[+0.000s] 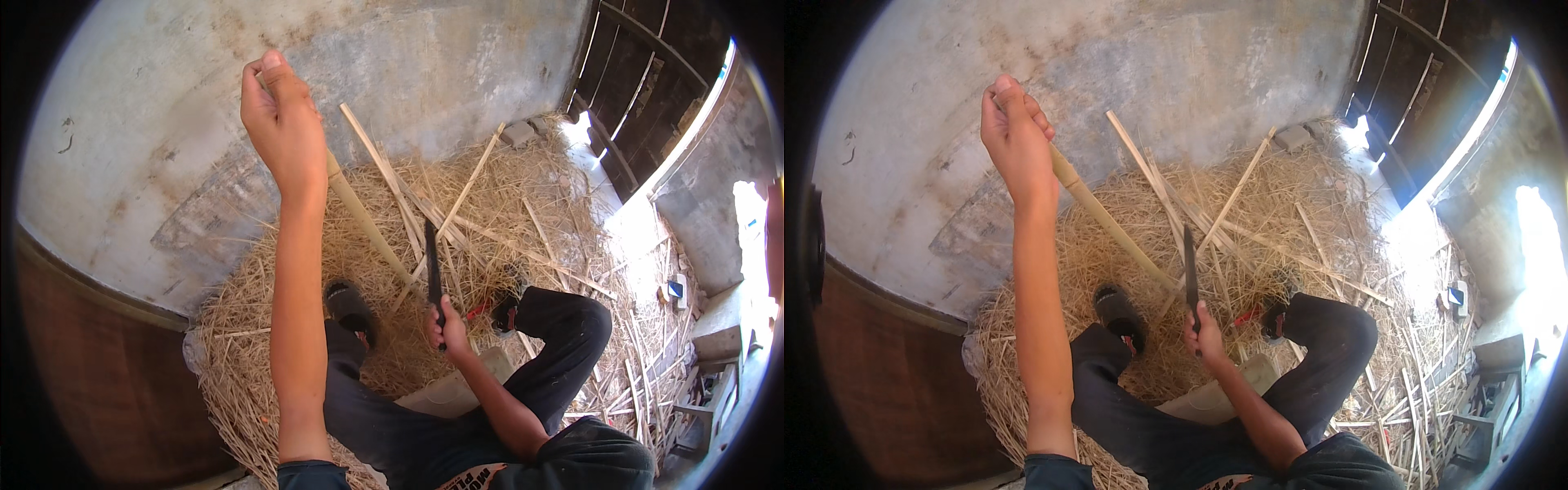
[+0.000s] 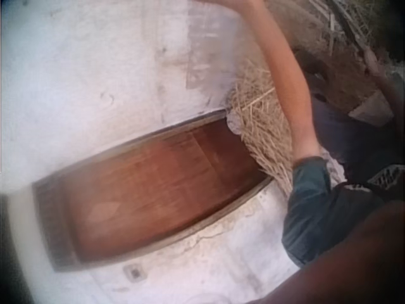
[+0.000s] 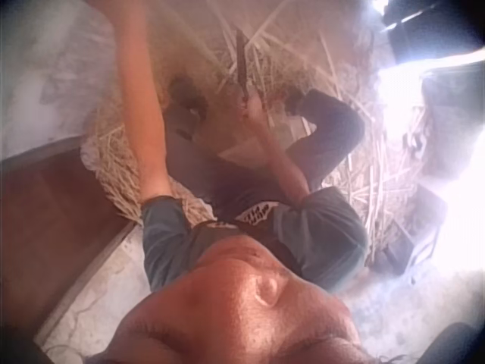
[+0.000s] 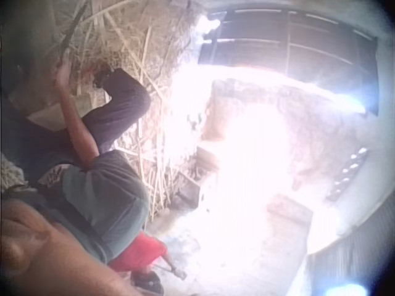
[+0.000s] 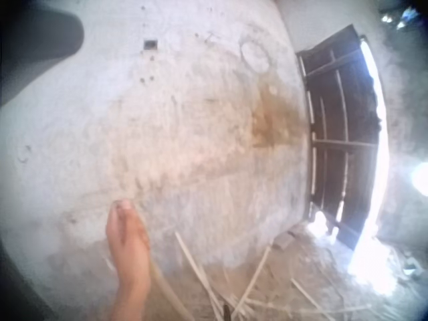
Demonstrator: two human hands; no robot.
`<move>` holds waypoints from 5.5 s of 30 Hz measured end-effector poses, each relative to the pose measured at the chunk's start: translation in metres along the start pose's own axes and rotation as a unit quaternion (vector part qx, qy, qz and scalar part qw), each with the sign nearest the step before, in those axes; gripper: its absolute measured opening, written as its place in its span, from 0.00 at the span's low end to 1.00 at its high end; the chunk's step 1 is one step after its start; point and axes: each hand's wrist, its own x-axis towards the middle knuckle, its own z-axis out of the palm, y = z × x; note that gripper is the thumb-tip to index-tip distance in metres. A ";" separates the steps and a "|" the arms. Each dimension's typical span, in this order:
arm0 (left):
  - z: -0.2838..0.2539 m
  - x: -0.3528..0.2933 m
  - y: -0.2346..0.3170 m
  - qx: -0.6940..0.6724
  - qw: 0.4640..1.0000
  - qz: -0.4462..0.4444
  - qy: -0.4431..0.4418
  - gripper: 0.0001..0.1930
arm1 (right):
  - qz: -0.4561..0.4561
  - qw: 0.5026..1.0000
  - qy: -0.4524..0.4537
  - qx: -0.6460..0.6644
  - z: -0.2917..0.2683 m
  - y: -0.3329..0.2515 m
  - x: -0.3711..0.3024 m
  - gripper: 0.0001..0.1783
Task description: The person sits on a bed of straw and uses a large knife to shave and split a long bamboo pole. They repeatedly scrape the surface to smooth it and then use the knife to split the pole lengthwise into thinner strips.
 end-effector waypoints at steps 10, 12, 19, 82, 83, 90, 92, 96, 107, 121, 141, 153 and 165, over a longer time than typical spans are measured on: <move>0.004 0.001 -0.002 0.045 0.998 -0.001 0.032 0.16 | 0.098 0.994 0.034 -0.021 -0.005 0.034 0.023 0.31; 0.001 0.002 -0.001 0.058 0.997 -0.009 0.040 0.16 | 0.048 0.995 0.043 -0.071 0.000 0.022 0.019 0.31; -0.006 0.003 -0.004 0.065 0.997 0.003 0.033 0.16 | -0.345 0.914 0.146 -0.158 0.059 -0.045 -0.021 0.29; -0.055 0.000 0.040 -0.287 0.897 -0.193 -0.275 0.22 | -0.296 0.933 0.072 -0.192 0.060 -0.039 -0.034 0.31; -0.055 0.000 0.041 -0.291 0.894 -0.194 -0.280 0.22 | -0.327 0.920 0.079 -0.204 0.054 -0.028 -0.028 0.31; -0.059 0.005 0.031 -0.333 0.853 -0.214 -0.339 0.22 | -0.109 0.906 0.164 -0.374 -0.038 0.043 0.033 0.32; -0.058 0.005 0.032 -0.312 0.865 -0.228 -0.320 0.23 | -0.168 0.898 0.169 -0.370 -0.034 0.034 0.034 0.35; -0.057 0.002 0.037 -0.306 0.873 -0.217 -0.313 0.22 | -0.327 0.874 0.146 -0.329 0.041 -0.028 -0.024 0.34; -0.053 0.009 0.033 -0.319 0.853 -0.214 -0.354 0.21 | -0.191 0.875 0.144 -0.420 -0.002 0.034 0.000 0.33; 0.019 -0.011 0.031 -0.180 0.951 -0.123 -0.218 0.23 | -0.299 0.838 0.147 -0.433 -0.007 0.027 0.016 0.32; 0.014 -0.013 0.030 -0.193 0.951 -0.124 -0.208 0.22 | -0.311 0.880 0.088 -0.349 0.067 -0.051 -0.035 0.29; 0.002 -0.010 0.029 -0.188 0.957 -0.118 -0.188 0.22 | -0.135 0.932 0.101 -0.321 0.018 0.035 0.017 0.30; 0.000 -0.014 0.038 -0.195 0.953 -0.133 -0.192 0.22 | -0.122 0.830 0.143 -0.524 -0.050 0.100 0.048 0.30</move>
